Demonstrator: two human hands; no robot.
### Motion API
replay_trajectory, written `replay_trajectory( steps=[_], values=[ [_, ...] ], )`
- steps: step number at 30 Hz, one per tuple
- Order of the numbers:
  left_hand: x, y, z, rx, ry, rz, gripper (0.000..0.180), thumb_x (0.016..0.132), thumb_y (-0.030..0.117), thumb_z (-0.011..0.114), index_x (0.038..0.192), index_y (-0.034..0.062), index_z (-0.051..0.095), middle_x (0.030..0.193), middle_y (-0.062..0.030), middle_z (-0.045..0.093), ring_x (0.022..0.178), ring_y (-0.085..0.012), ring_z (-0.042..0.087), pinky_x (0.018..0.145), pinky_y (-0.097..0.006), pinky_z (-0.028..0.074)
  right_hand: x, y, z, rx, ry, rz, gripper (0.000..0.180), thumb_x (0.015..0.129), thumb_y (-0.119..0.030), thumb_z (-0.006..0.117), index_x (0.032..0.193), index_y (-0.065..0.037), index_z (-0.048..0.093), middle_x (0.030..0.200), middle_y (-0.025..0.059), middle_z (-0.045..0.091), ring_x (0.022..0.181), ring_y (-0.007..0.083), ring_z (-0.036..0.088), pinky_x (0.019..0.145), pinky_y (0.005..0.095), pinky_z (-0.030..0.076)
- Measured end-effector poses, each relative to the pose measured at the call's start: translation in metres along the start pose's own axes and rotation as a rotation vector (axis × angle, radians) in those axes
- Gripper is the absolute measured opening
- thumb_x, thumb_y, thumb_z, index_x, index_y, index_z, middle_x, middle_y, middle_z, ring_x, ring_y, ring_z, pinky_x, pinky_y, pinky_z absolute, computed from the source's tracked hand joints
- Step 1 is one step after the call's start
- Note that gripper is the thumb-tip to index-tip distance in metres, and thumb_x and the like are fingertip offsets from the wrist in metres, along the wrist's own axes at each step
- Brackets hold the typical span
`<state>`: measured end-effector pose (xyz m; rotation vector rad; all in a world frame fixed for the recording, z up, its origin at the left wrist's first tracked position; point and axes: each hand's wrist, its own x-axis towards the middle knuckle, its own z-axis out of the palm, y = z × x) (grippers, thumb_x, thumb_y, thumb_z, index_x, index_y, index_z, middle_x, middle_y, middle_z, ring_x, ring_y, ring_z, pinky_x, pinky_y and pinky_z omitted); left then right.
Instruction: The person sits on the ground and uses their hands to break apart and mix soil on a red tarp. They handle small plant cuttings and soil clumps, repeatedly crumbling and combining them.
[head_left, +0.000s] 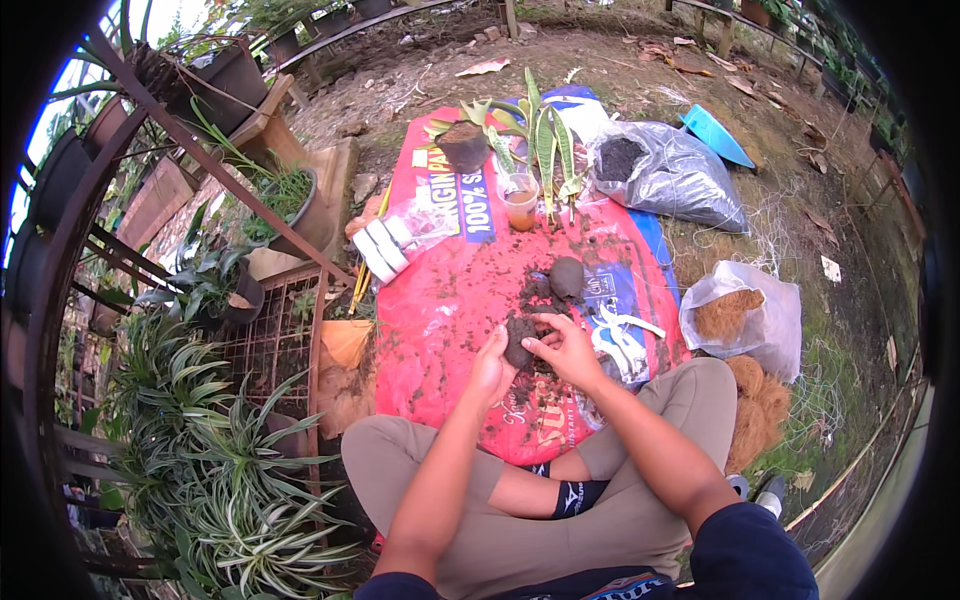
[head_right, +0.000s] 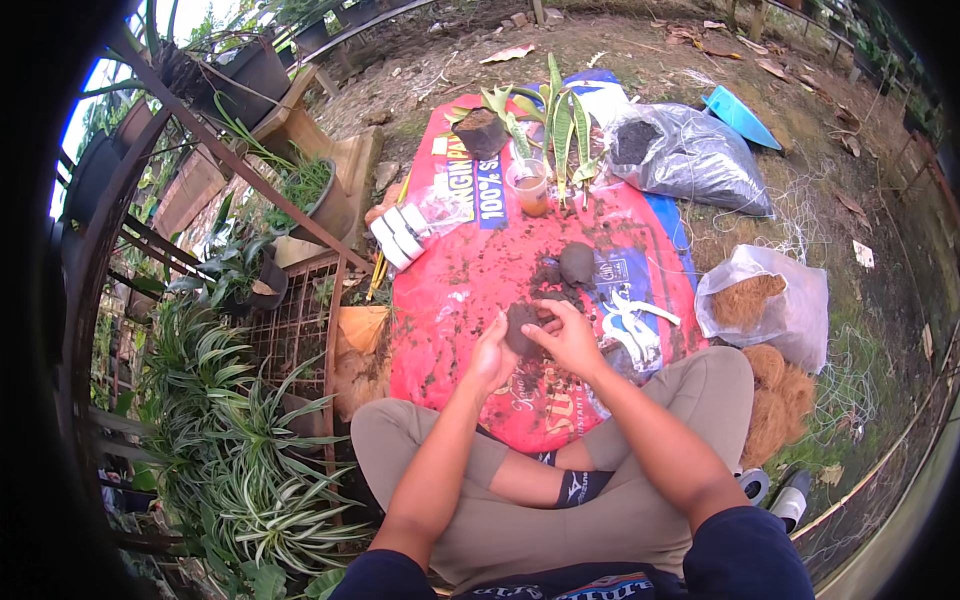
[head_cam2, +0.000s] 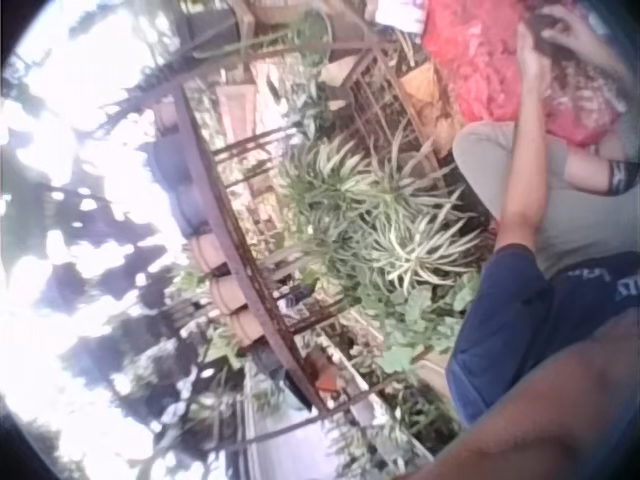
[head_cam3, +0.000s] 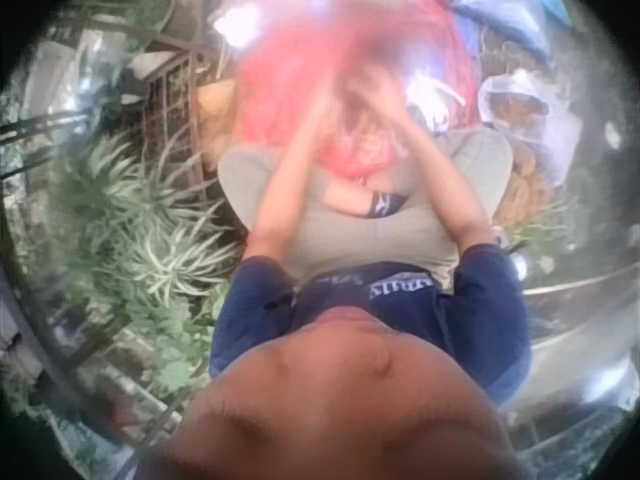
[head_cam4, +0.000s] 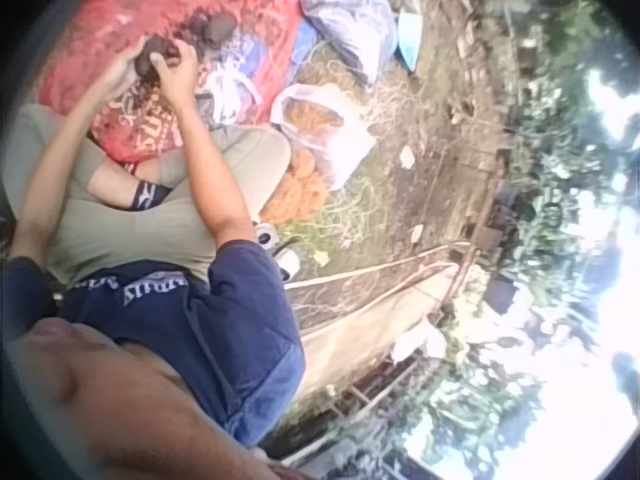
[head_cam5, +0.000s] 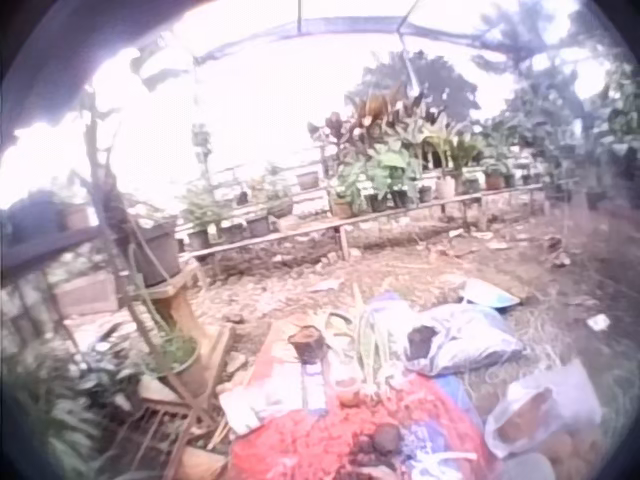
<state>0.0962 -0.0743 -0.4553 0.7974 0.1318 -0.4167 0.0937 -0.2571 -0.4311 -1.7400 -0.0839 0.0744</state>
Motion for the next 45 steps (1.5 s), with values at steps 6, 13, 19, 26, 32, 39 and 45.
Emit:
replay_trajectory(
  steps=[6,13,19,26,32,39,45],
  values=[
    [0.000,0.001,0.002,0.075,-0.017,0.048,0.046,0.116,0.030,0.055,0.153,0.0028,0.049,0.144,-0.0108,0.062,0.132,-0.0206,0.062,0.114,-0.039,0.052,0.007,0.005,-0.002,0.118,-0.007,0.055,0.057,0.091,-0.024,0.089,0.139,-0.002,0.068,0.114,0.0109,0.071,0.084,0.0129,0.070,0.076,0.0313,0.061],
    [0.003,-0.007,0.000,0.237,0.078,0.132,0.045,0.115,0.032,0.057,0.150,0.0041,0.052,0.138,-0.0094,0.065,0.124,-0.0194,0.066,0.106,-0.038,0.056,0.009,0.013,-0.001,0.150,-0.068,0.039,0.053,0.093,-0.022,0.087,0.138,-0.002,0.068,0.112,0.0097,0.074,0.082,0.0117,0.069,0.074,0.0310,0.060],
    [0.003,-0.005,-0.002,0.190,0.089,0.095,0.041,0.116,0.034,0.056,0.142,0.0034,0.058,0.129,-0.0068,0.068,0.115,-0.0160,0.067,0.100,-0.034,0.056,0.008,0.009,-0.002,0.285,-0.121,0.133,0.042,0.097,-0.018,0.084,0.133,-0.001,0.070,0.104,0.0063,0.075,0.081,0.0093,0.069,0.072,0.0282,0.058],
    [-0.002,-0.004,-0.003,0.081,0.089,-0.034,0.045,0.117,0.041,0.047,0.149,0.0089,0.053,0.138,-0.0094,0.067,0.122,-0.0229,0.068,0.100,-0.043,0.060,0.012,0.016,-0.006,0.319,-0.035,0.193,0.029,0.105,-0.016,0.074,0.129,-0.001,0.073,0.115,0.0059,0.075,0.088,0.0104,0.072,0.078,0.0270,0.059],
    [-0.001,-0.003,0.015,0.075,0.035,-0.070,0.047,0.113,0.019,0.061,0.156,0.0037,0.047,0.141,-0.0110,0.065,0.127,-0.0206,0.066,0.107,-0.038,0.057,0.025,0.054,-0.022,-0.267,0.205,-0.162,0.042,0.105,-0.029,0.071,0.138,-0.002,0.071,0.139,0.0163,0.069,0.115,0.0259,0.072,0.098,0.0388,0.057],
    [0.000,-0.020,-0.003,0.479,0.082,0.037,0.047,0.108,0.008,0.067,0.152,-0.0011,0.052,0.137,-0.0084,0.065,0.125,-0.0159,0.063,0.109,-0.032,0.052,0.014,0.007,-0.020,-0.266,-0.164,-0.315,0.036,0.101,-0.021,0.075,0.133,-0.005,0.074,0.122,0.0142,0.073,0.101,0.0255,0.073,0.090,0.0380,0.058],
    [0.003,-0.022,-0.010,0.450,0.123,-0.004,0.044,0.108,0.010,0.067,0.150,0.0007,0.054,0.132,-0.0067,0.068,0.118,-0.0141,0.065,0.103,-0.032,0.054,0.017,0.013,-0.017,-0.220,-0.018,-0.099,0.029,0.098,-0.009,0.077,0.126,-0.003,0.076,0.109,0.0112,0.074,0.087,0.0216,0.075,0.078,0.0353,0.059]
  ],
)
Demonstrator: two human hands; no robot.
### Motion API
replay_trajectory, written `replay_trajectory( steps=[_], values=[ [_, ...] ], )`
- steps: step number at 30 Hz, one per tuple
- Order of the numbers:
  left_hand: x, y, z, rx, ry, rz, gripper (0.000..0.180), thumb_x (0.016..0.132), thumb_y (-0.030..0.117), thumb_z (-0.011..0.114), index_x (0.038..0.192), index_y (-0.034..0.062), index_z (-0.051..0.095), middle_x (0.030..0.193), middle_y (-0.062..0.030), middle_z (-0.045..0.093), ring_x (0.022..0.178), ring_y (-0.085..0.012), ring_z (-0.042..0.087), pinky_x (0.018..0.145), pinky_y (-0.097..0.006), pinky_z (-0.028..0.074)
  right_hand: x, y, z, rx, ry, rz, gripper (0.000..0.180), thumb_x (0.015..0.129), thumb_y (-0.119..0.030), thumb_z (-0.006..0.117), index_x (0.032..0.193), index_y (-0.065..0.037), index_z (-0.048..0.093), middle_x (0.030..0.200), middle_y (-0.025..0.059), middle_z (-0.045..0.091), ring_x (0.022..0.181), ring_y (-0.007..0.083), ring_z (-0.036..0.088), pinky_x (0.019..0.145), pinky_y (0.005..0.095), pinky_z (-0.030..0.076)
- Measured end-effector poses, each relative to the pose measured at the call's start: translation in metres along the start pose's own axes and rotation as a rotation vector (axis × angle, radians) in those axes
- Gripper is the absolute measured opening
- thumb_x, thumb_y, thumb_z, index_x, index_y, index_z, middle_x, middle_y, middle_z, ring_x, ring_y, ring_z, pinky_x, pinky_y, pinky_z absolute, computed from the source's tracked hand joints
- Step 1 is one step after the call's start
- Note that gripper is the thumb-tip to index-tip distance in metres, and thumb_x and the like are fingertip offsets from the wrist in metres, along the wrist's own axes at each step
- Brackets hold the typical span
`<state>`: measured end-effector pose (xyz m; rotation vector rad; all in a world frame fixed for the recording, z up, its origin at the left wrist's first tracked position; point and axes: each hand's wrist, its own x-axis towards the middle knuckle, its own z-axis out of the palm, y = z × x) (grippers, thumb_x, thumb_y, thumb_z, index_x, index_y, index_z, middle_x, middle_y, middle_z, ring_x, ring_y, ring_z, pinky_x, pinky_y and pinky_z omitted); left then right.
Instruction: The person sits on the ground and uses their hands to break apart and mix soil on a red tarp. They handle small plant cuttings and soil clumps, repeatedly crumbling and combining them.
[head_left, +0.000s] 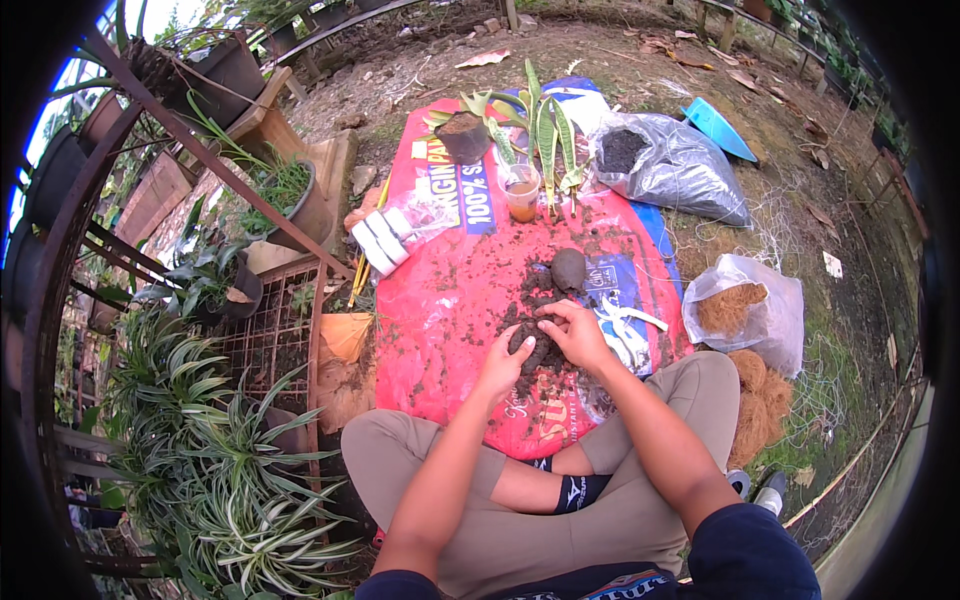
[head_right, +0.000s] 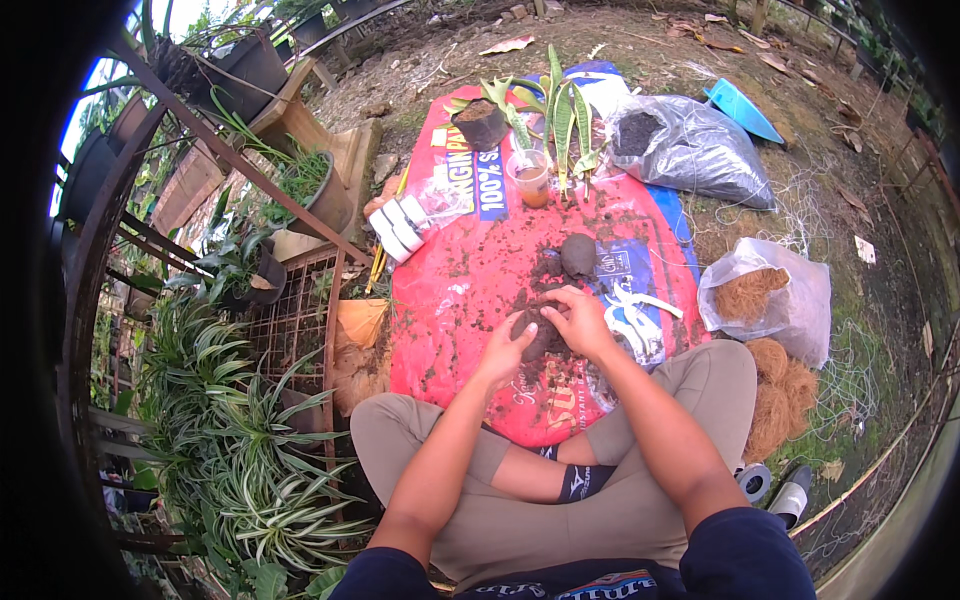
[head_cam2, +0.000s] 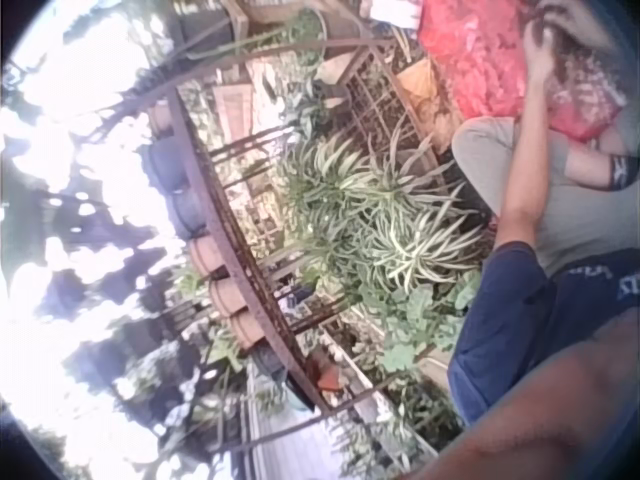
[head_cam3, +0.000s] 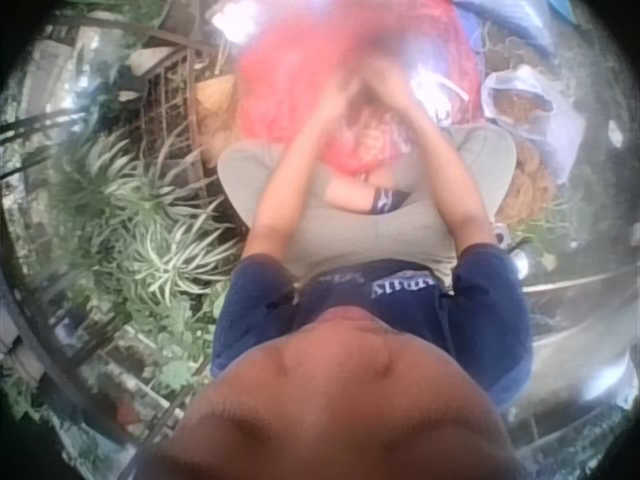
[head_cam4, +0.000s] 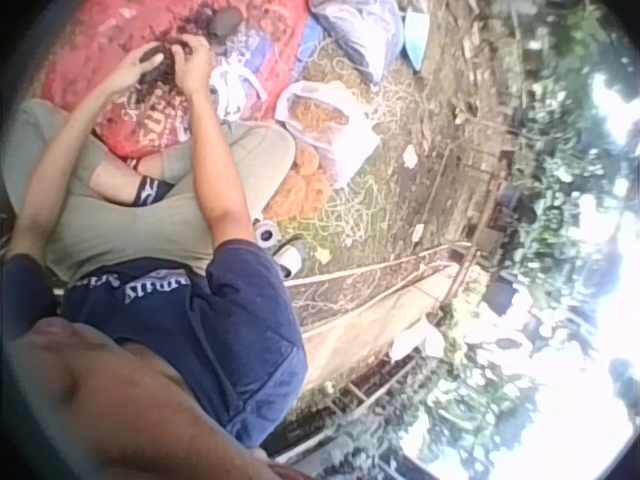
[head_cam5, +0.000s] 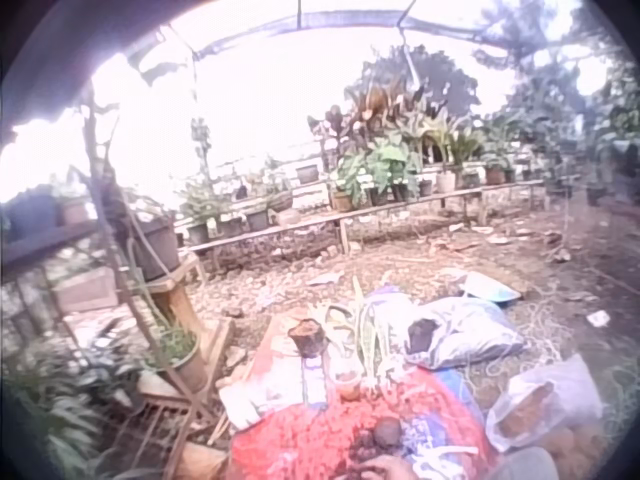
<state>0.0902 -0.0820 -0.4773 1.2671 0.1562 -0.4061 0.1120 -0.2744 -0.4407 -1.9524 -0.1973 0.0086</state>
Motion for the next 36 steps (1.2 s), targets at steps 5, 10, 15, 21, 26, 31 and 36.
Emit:
replay_trajectory(
  steps=[5,10,15,21,26,31,36],
  values=[
    [-0.002,0.015,0.011,-0.339,-0.032,-0.169,0.054,0.105,0.012,0.073,0.153,0.0020,0.050,0.135,-0.0076,0.067,0.120,-0.0162,0.066,0.105,-0.033,0.055,0.006,0.036,0.000,0.242,0.181,0.175,0.027,0.101,-0.008,0.073,0.127,-0.003,0.076,0.119,0.0136,0.079,0.093,0.0258,0.080,0.089,0.0368,0.062],
    [-0.007,0.008,0.006,-0.051,-0.041,-0.021,0.070,0.097,0.002,0.081,0.156,0.0030,0.045,0.137,-0.0085,0.066,0.124,-0.0184,0.064,0.108,-0.035,0.054,0.009,0.034,-0.002,-0.487,0.276,-0.265,0.041,0.107,-0.022,0.068,0.143,-0.003,0.066,0.134,0.0192,0.073,0.109,0.0366,0.076,0.098,0.0436,0.060],
    [-0.004,0.003,0.004,-0.053,-0.032,0.023,0.074,0.095,-0.003,0.080,0.158,0.0034,0.043,0.138,-0.0089,0.065,0.126,-0.0184,0.063,0.110,-0.035,0.053,0.000,0.020,0.001,0.117,-0.157,0.072,0.053,0.105,-0.032,0.073,0.148,-0.003,0.063,0.128,0.0187,0.076,0.107,0.0248,0.074,0.094,0.0394,0.059],
    [-0.005,0.002,0.003,-0.074,-0.030,-0.001,0.071,0.098,-0.003,0.076,0.159,0.0044,0.041,0.138,-0.0083,0.063,0.125,-0.0181,0.063,0.110,-0.035,0.053,0.003,0.018,-0.004,0.059,-0.293,0.201,0.045,0.103,-0.021,0.075,0.142,0.000,0.066,0.117,0.0146,0.078,0.102,0.0188,0.075,0.090,0.0351,0.061],
    [-0.001,0.003,0.007,-0.211,0.009,-0.063,0.061,0.105,0.004,0.070,0.158,0.0062,0.041,0.138,-0.0095,0.064,0.127,-0.0212,0.065,0.109,-0.039,0.056,0.006,0.044,0.001,0.329,-0.170,0.297,0.037,0.104,-0.010,0.073,0.140,0.000,0.067,0.123,0.0131,0.075,0.103,0.0172,0.074,0.087,0.0331,0.063],
    [0.002,0.002,-0.008,-0.365,-0.007,-0.095,0.048,0.111,0.007,0.058,0.157,0.0082,0.044,0.145,-0.0112,0.063,0.132,-0.0259,0.065,0.112,-0.047,0.055,0.009,0.035,0.005,0.475,-0.052,0.352,0.037,0.105,-0.008,0.070,0.141,-0.001,0.066,0.129,0.0115,0.070,0.111,0.0179,0.071,0.095,0.0349,0.062],
    [0.002,0.004,-0.006,-0.413,-0.020,-0.094,0.047,0.108,0.005,0.060,0.154,0.0079,0.048,0.142,-0.0120,0.065,0.130,-0.0269,0.066,0.111,-0.047,0.055,0.008,0.038,0.002,0.458,0.036,0.398,0.038,0.104,-0.004,0.069,0.142,-0.001,0.065,0.128,0.0110,0.073,0.113,0.0170,0.071,0.097,0.0340,0.060]
  ],
)
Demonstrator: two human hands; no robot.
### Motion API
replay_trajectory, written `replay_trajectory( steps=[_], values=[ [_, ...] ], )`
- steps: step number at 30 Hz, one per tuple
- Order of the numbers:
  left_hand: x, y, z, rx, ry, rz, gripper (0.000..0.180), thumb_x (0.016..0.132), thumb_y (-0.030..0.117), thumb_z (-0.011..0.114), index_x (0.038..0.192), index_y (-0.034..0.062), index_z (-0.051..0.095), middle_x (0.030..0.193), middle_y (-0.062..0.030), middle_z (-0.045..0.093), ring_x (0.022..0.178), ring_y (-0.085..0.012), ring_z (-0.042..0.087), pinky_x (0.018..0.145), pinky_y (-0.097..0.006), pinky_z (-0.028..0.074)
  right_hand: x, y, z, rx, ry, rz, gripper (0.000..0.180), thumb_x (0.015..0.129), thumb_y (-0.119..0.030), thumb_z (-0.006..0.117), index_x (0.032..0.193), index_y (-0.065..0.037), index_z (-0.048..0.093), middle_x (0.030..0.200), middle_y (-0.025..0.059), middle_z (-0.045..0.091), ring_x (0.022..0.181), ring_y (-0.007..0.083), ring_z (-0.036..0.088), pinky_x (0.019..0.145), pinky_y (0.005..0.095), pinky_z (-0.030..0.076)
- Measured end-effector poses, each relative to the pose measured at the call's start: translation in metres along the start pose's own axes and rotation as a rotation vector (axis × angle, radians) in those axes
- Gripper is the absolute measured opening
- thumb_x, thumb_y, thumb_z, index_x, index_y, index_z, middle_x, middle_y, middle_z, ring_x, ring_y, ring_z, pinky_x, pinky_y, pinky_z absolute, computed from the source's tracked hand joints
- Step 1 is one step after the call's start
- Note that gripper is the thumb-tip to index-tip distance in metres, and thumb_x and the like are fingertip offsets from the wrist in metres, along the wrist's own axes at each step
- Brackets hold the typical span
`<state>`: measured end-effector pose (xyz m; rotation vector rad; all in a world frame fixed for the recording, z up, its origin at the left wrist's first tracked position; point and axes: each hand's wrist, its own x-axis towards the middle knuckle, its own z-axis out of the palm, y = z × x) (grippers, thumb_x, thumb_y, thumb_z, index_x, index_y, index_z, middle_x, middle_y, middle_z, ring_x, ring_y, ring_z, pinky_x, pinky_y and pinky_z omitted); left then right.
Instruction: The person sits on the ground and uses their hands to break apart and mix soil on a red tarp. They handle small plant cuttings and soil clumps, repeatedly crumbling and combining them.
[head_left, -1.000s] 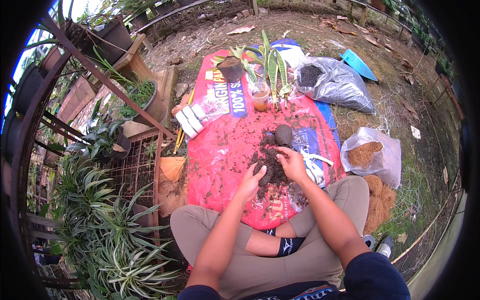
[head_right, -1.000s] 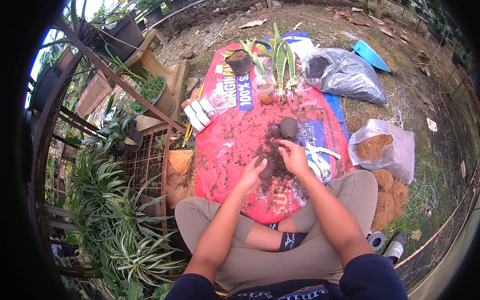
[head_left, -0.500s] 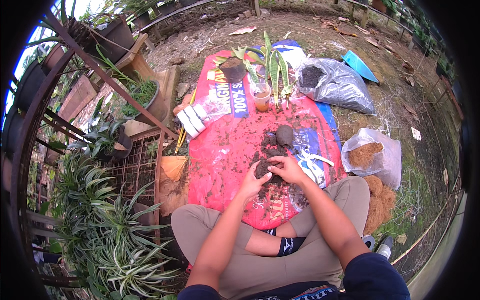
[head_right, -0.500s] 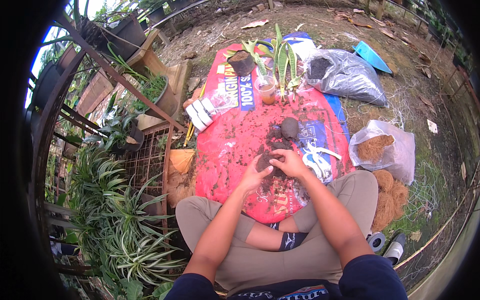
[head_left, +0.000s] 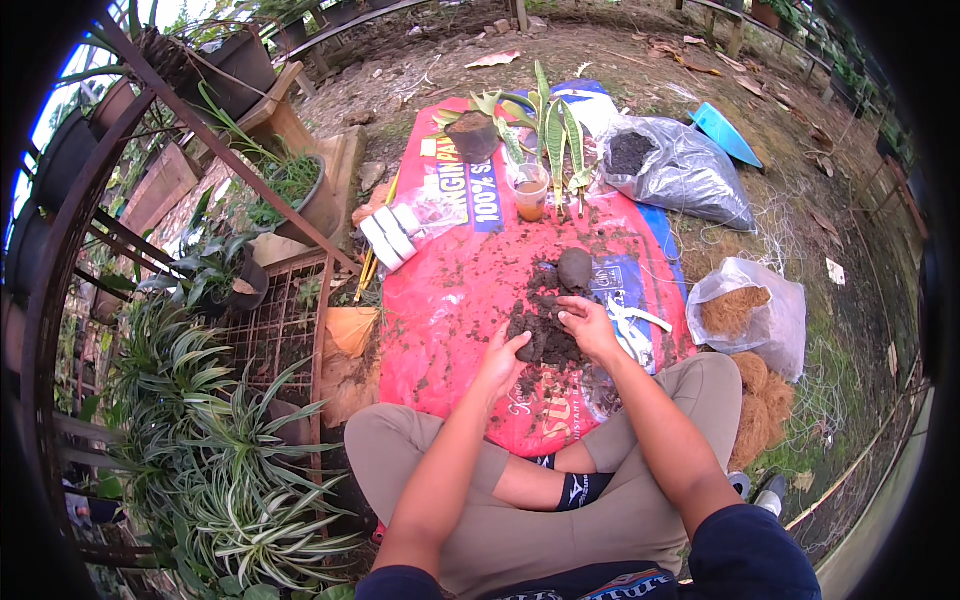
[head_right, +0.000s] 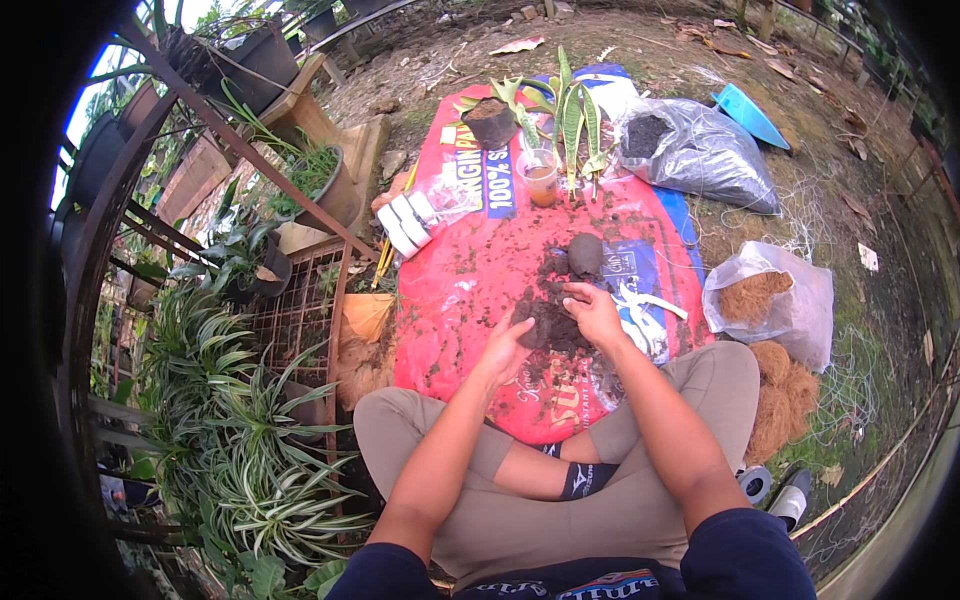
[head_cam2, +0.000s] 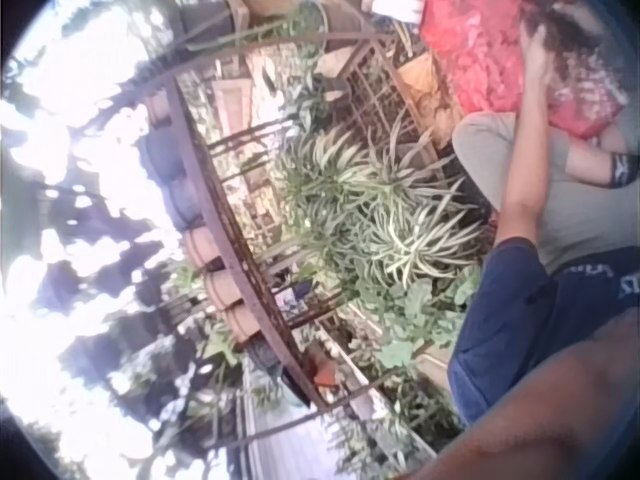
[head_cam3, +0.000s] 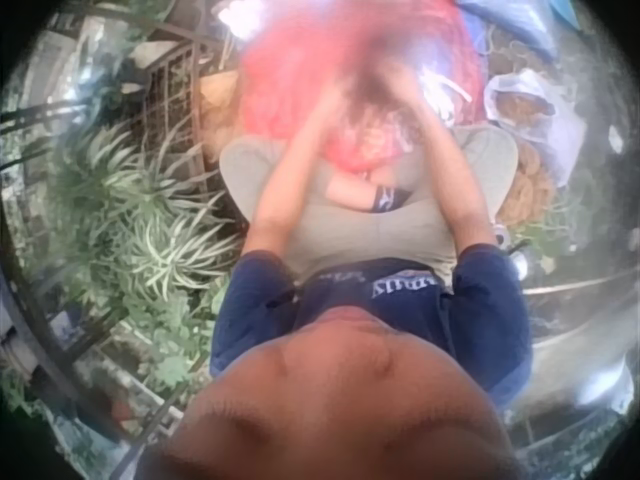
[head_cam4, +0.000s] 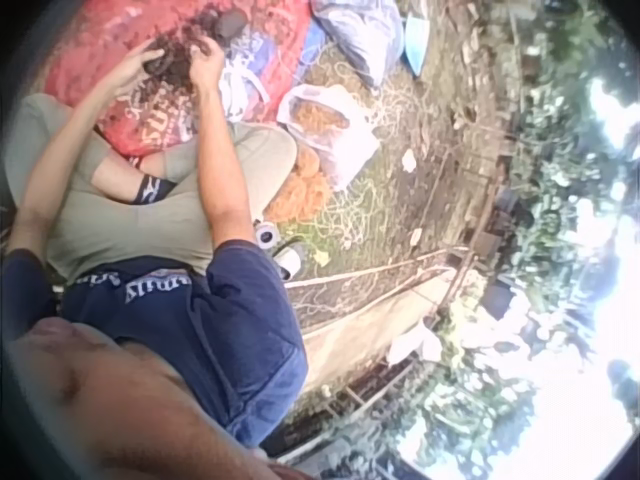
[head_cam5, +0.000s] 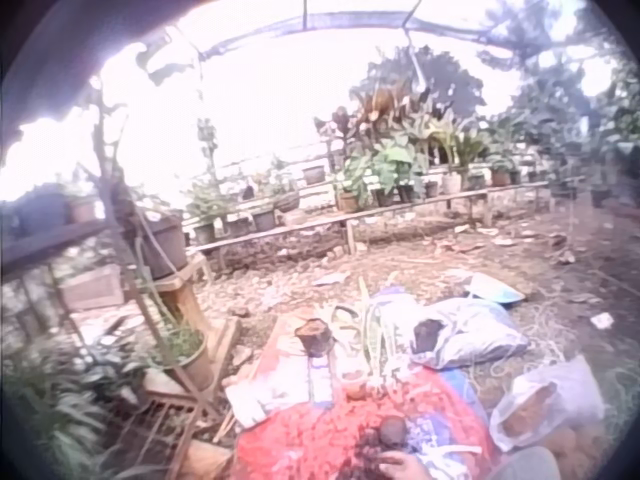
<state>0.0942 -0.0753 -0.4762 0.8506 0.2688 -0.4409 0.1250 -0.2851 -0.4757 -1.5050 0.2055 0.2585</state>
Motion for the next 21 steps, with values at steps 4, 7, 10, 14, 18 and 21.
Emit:
replay_trajectory(
  steps=[4,7,10,14,18,21],
  values=[
    [0.002,0.000,-0.007,-0.057,-0.027,-0.004,0.044,0.106,0.008,0.064,0.149,0.0082,0.052,0.137,-0.0119,0.068,0.125,-0.0272,0.068,0.109,-0.046,0.055,0.005,0.003,0.000,0.147,0.041,-0.028,0.032,0.105,-0.003,0.068,0.136,0.002,0.066,0.119,0.0102,0.074,0.106,0.0168,0.072,0.093,0.0324,0.062],
    [-0.001,0.003,0.001,-0.019,-0.032,-0.015,0.042,0.104,0.009,0.067,0.144,0.0083,0.054,0.133,-0.0105,0.069,0.122,-0.0255,0.070,0.107,-0.043,0.057,0.004,0.002,0.001,0.116,0.085,-0.001,0.030,0.105,-0.003,0.068,0.134,0.004,0.066,0.116,0.0103,0.074,0.101,0.0176,0.072,0.090,0.0320,0.064],
    [-0.007,0.003,0.012,0.079,-0.044,0.008,0.041,0.103,0.006,0.071,0.141,0.0075,0.054,0.129,-0.0101,0.070,0.118,-0.0233,0.072,0.102,-0.038,0.060,0.006,0.007,-0.001,0.088,0.147,0.061,0.030,0.105,-0.002,0.067,0.135,0.006,0.065,0.117,0.0115,0.073,0.098,0.0189,0.072,0.088,0.0324,0.065],
    [-0.008,0.006,0.015,0.129,-0.033,0.029,0.041,0.102,0.006,0.073,0.139,0.0066,0.054,0.127,-0.0100,0.071,0.113,-0.0228,0.074,0.095,-0.035,0.062,0.008,0.012,-0.002,0.377,0.126,0.147,0.032,0.104,0.002,0.065,0.135,0.008,0.064,0.118,0.0137,0.073,0.097,0.0202,0.072,0.090,0.0324,0.063],
    [-0.005,0.009,0.011,0.070,0.021,0.020,0.034,0.103,0.007,0.071,0.134,0.0072,0.058,0.124,-0.0081,0.071,0.115,-0.0256,0.073,0.098,-0.036,0.061,0.012,0.013,-0.006,0.115,0.065,0.047,0.035,0.104,0.006,0.061,0.139,0.009,0.061,0.118,0.0134,0.072,0.109,0.0222,0.074,0.098,0.0318,0.061],
    [-0.004,0.011,0.010,0.025,0.059,0.040,0.031,0.103,0.008,0.069,0.132,0.0051,0.058,0.121,-0.0103,0.071,0.112,-0.0272,0.074,0.096,-0.036,0.062,0.008,0.005,-0.010,-0.008,0.024,0.017,0.036,0.104,0.005,0.062,0.139,0.009,0.060,0.117,0.0159,0.073,0.110,0.0224,0.075,0.096,0.0313,0.061]
  ],
)
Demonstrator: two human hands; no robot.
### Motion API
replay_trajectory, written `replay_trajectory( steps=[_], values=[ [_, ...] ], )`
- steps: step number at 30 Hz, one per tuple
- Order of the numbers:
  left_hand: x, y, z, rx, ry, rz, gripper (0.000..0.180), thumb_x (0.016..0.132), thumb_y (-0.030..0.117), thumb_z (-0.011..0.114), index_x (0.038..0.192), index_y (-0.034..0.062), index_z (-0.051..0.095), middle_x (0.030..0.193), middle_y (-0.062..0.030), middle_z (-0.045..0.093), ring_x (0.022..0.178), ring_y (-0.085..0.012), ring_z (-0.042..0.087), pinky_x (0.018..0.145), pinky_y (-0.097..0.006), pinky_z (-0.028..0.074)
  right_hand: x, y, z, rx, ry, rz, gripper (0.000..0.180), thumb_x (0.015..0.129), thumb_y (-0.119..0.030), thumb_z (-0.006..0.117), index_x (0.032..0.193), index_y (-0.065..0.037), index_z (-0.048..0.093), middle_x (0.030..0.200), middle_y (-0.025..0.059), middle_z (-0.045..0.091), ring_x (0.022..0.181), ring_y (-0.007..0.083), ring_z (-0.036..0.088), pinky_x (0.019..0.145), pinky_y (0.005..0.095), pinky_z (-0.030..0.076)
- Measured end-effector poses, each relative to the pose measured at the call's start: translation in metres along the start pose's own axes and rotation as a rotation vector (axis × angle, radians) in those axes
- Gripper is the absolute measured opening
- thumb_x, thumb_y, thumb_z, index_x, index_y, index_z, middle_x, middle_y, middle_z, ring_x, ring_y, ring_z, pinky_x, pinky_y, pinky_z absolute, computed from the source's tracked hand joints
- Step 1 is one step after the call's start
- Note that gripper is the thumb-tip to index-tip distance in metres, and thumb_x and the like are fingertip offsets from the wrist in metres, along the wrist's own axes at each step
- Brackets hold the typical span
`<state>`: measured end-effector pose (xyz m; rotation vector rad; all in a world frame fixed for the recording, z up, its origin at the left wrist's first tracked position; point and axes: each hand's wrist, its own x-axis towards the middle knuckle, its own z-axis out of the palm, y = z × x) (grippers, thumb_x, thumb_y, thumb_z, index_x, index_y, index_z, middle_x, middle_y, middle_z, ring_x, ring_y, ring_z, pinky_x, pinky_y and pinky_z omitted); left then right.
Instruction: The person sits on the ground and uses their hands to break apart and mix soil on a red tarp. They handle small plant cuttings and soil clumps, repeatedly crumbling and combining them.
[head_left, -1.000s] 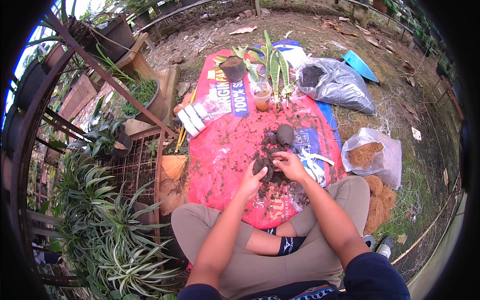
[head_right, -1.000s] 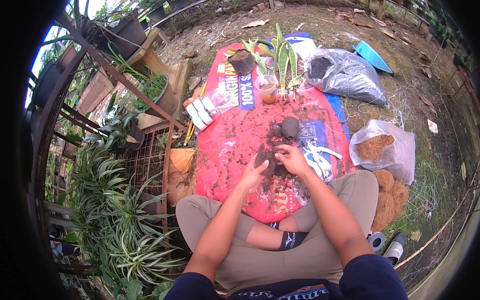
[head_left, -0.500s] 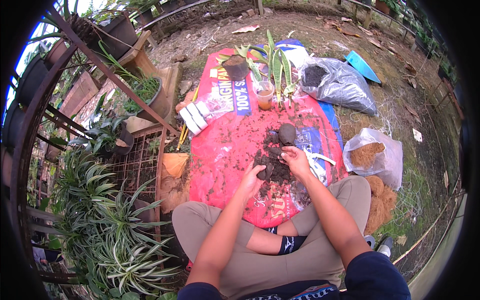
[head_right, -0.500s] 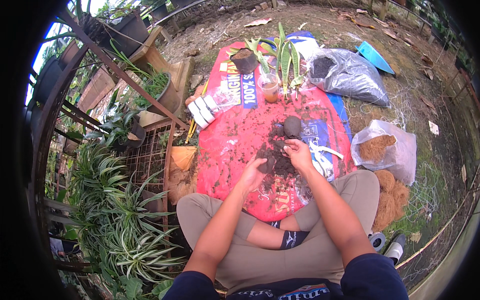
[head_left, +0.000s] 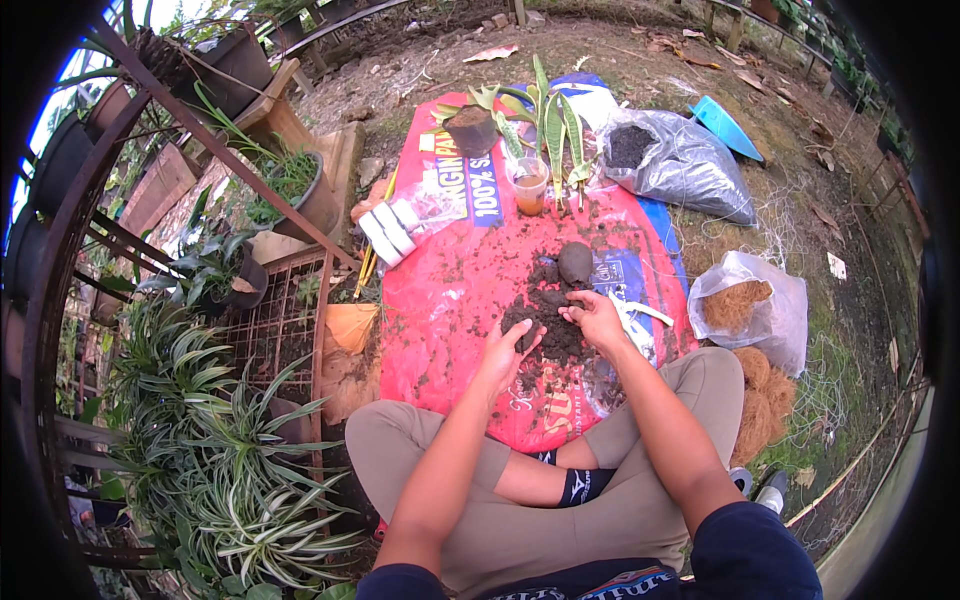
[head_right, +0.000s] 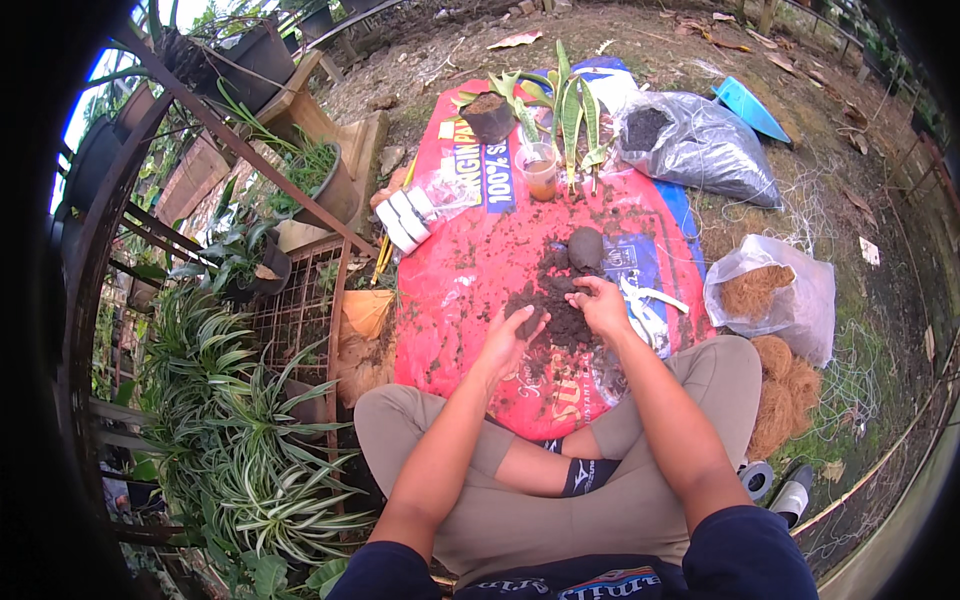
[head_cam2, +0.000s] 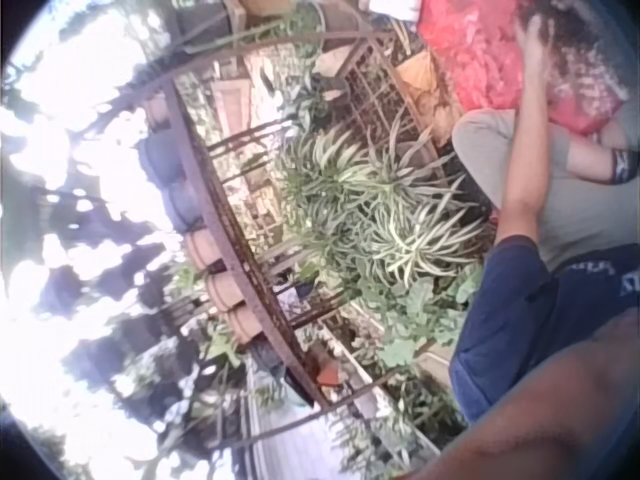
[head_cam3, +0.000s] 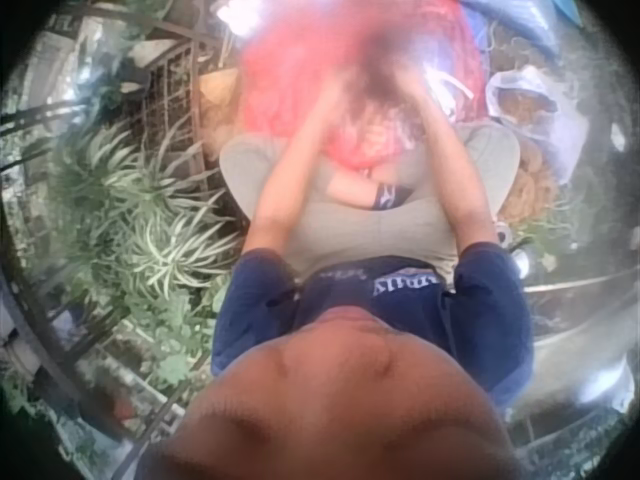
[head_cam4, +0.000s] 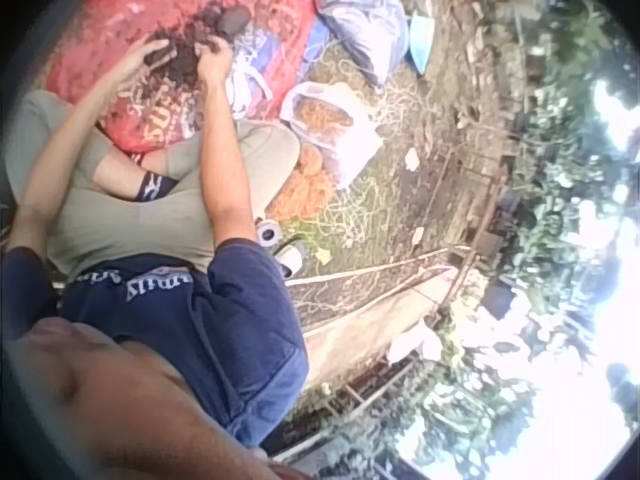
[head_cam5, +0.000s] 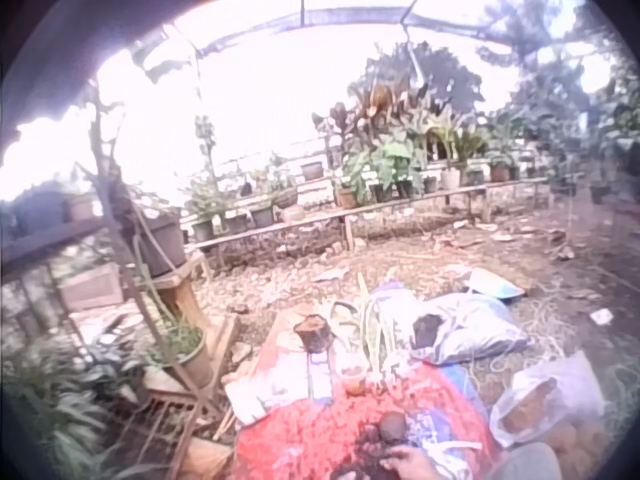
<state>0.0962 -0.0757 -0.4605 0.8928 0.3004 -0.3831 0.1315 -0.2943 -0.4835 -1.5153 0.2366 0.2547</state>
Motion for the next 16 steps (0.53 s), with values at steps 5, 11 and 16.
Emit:
replay_trajectory(
  steps=[5,11,16],
  values=[
    [0.004,0.003,-0.005,0.023,0.028,0.068,0.027,0.105,0.011,0.067,0.130,0.0032,0.060,0.122,-0.0132,0.071,0.112,-0.0303,0.074,0.097,-0.039,0.063,-0.002,-0.003,-0.002,-0.245,0.117,-0.158,0.040,0.100,-0.012,0.074,0.136,0.004,0.066,0.114,0.0188,0.077,0.102,0.0295,0.078,0.089,0.0377,0.062],
    [0.006,0.009,-0.009,0.001,0.088,0.121,0.028,0.105,0.009,0.067,0.130,0.0015,0.056,0.121,-0.0152,0.071,0.107,-0.0302,0.076,0.092,-0.038,0.066,-0.012,-0.011,-0.018,-1.056,0.337,-0.352,0.034,0.091,-0.026,0.081,0.120,-0.009,0.079,0.112,0.0165,0.079,0.103,0.0370,0.077,0.091,0.0485,0.059],
    [0.012,0.010,-0.013,-0.020,0.139,0.138,0.031,0.104,0.008,0.067,0.132,0.0022,0.054,0.119,-0.0149,0.071,0.104,-0.0302,0.077,0.088,-0.037,0.066,-0.021,-0.024,-0.035,-1.120,-0.050,-0.007,0.021,0.083,-0.022,0.085,0.104,-0.016,0.085,0.113,0.0176,0.080,0.109,0.0322,0.076,0.094,0.0430,0.060]
  ],
)
